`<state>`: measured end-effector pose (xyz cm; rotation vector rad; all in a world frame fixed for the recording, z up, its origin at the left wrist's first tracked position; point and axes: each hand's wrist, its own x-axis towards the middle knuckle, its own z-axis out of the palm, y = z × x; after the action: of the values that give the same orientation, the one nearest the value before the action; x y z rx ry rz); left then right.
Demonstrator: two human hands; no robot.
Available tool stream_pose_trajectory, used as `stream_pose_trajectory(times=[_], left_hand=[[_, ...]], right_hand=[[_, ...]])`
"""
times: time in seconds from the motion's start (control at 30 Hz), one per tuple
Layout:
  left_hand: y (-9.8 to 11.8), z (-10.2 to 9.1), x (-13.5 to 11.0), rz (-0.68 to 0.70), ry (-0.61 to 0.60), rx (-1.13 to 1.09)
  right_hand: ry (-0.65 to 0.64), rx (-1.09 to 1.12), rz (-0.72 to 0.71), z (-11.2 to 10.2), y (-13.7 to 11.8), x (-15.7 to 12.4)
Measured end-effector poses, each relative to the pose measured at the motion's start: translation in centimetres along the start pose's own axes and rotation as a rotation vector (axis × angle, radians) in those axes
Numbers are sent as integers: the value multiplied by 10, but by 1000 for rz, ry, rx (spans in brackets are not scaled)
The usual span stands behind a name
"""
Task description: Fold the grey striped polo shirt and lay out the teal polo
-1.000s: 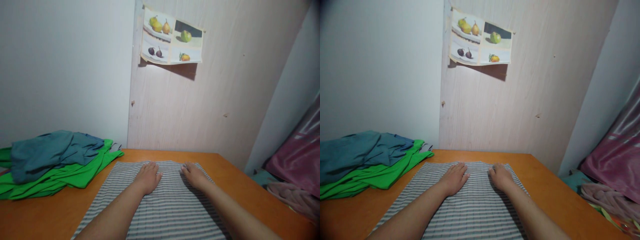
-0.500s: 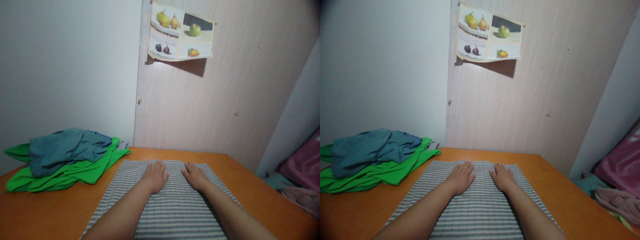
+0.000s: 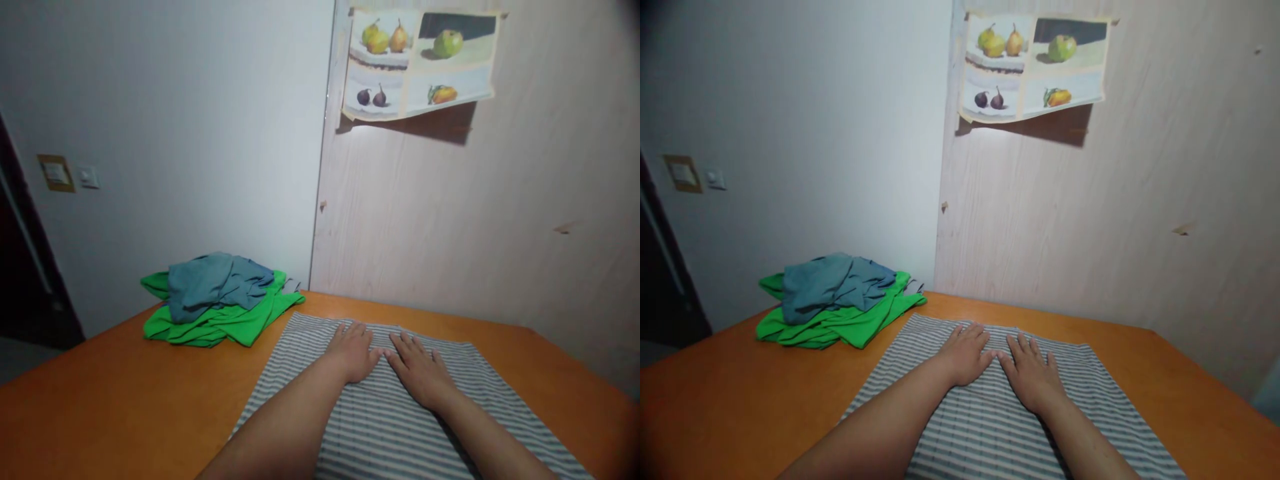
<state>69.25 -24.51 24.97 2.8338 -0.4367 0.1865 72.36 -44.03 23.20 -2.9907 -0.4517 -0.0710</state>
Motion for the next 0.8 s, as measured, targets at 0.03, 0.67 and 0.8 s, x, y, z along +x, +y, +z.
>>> stream_pose_trajectory(times=[0.03,0.67,0.8], left_hand=[[0,0,0,8,1,-1],[-60,-42,-45,-294,20,135],[-72,-49,-53,-497,60,183]], right_hand=[[7,-13,-2,1,1,0],[48,-47,-18,9,1,6],[36,-32,-7,9,0,7]])
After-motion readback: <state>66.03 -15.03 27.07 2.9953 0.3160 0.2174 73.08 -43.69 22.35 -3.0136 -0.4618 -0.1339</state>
